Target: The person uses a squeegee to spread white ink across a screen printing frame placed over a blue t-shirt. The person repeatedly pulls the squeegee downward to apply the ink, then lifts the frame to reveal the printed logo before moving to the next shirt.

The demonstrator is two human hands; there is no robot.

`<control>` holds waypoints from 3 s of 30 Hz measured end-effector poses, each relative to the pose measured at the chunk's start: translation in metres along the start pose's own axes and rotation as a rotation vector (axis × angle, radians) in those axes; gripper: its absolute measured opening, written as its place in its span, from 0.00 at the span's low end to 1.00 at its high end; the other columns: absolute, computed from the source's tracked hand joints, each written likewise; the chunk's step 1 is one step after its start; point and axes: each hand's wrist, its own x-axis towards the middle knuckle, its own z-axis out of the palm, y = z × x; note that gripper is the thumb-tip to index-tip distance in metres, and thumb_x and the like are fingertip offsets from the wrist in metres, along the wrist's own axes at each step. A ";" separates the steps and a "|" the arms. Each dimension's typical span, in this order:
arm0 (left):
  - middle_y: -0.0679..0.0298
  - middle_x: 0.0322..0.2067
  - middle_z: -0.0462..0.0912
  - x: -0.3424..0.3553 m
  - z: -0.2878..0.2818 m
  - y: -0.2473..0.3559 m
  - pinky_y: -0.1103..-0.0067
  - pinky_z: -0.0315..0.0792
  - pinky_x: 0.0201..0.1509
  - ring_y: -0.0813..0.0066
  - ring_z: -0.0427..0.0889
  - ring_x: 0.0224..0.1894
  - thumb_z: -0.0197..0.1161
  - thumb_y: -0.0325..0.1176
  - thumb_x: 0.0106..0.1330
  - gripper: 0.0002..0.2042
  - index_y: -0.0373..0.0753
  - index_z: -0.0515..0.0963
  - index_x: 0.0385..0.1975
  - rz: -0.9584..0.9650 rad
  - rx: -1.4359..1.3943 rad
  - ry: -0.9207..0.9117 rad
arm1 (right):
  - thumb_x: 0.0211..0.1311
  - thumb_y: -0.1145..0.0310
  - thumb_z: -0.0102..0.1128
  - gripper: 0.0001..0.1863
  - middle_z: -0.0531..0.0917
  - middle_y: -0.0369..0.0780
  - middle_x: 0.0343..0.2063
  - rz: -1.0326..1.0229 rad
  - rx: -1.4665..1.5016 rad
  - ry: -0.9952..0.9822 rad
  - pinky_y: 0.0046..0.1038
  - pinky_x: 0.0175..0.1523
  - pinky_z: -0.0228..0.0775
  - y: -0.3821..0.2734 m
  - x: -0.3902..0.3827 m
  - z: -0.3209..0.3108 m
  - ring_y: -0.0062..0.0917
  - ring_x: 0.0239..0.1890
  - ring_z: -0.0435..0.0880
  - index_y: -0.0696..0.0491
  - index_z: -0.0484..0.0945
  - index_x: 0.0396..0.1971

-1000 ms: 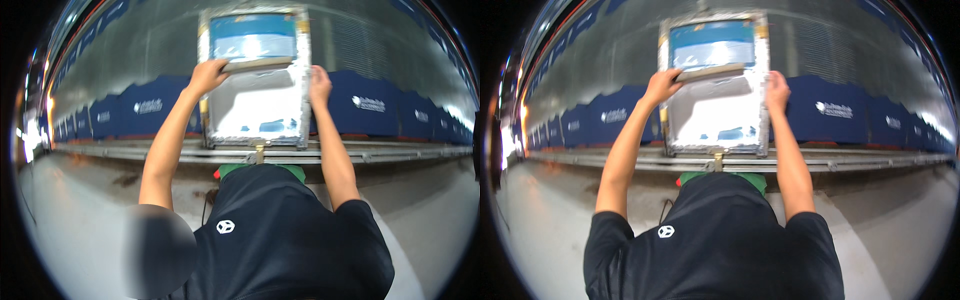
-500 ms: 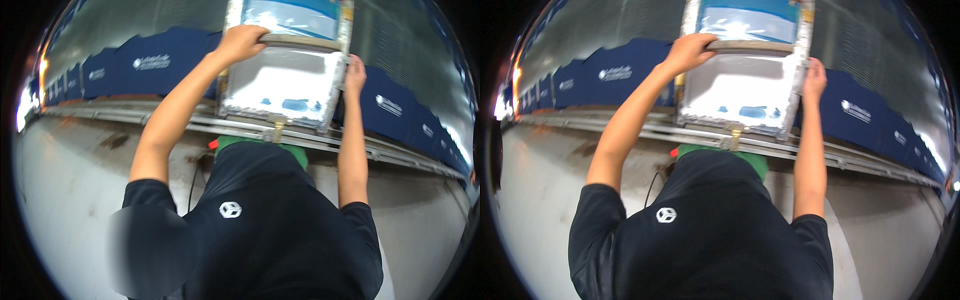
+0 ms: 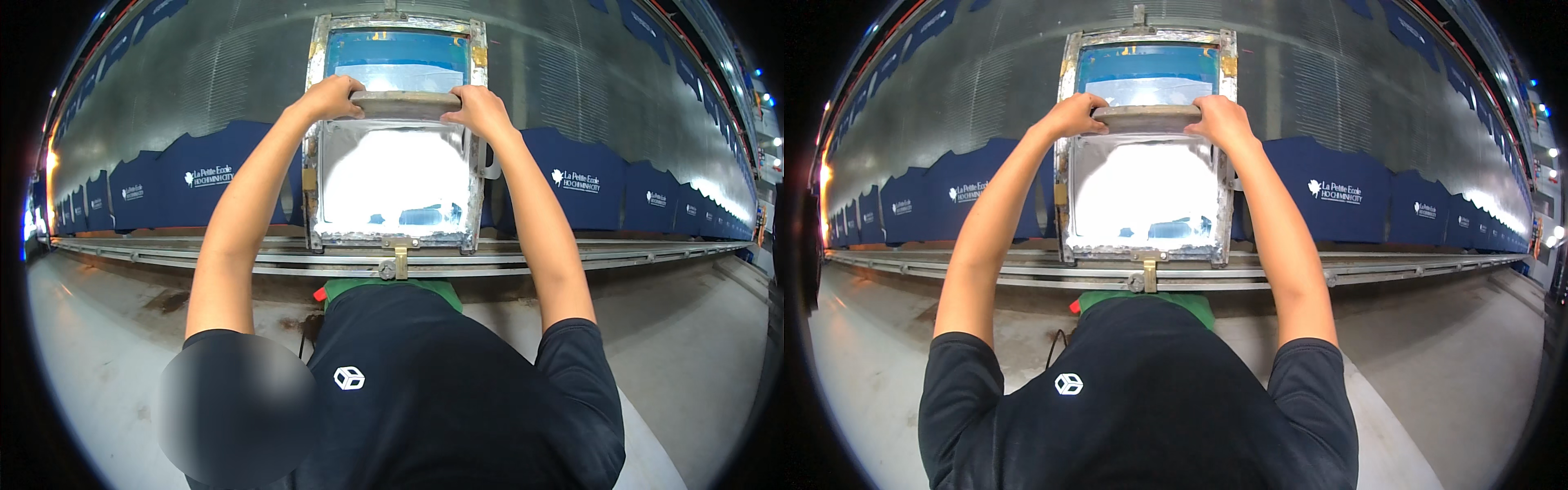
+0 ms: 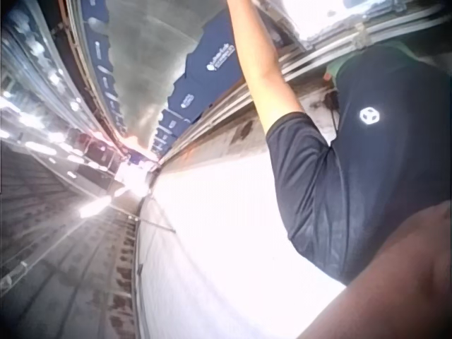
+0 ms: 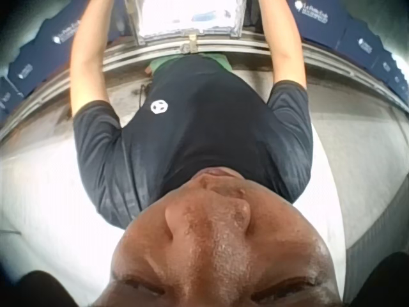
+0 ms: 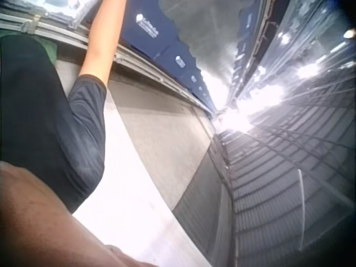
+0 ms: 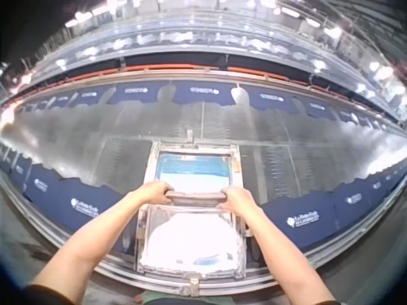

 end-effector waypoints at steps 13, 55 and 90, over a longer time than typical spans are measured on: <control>0.61 0.34 0.90 -0.097 0.087 0.036 0.64 0.81 0.44 0.56 0.89 0.39 0.76 0.41 0.56 0.14 0.52 0.90 0.43 -0.126 -0.047 0.289 | 0.48 0.76 0.74 0.15 0.89 0.46 0.37 -0.011 0.253 0.154 0.40 0.51 0.78 -0.021 -0.092 0.056 0.44 0.44 0.86 0.53 0.88 0.40; 0.54 0.34 0.89 -0.010 0.030 -0.011 0.63 0.81 0.45 0.52 0.88 0.39 0.79 0.41 0.51 0.17 0.46 0.89 0.42 -0.007 0.053 0.284 | 0.49 0.63 0.81 0.19 0.88 0.51 0.32 -0.001 0.111 0.033 0.41 0.48 0.80 -0.004 0.010 0.010 0.47 0.41 0.88 0.57 0.87 0.39; 0.51 0.35 0.90 -0.042 0.050 0.030 0.66 0.79 0.45 0.55 0.89 0.39 0.82 0.60 0.44 0.34 0.37 0.88 0.42 0.036 -0.152 0.036 | 0.67 0.56 0.69 0.19 0.91 0.42 0.40 0.305 0.819 0.262 0.25 0.51 0.77 0.057 -0.061 0.050 0.22 0.42 0.88 0.56 0.87 0.48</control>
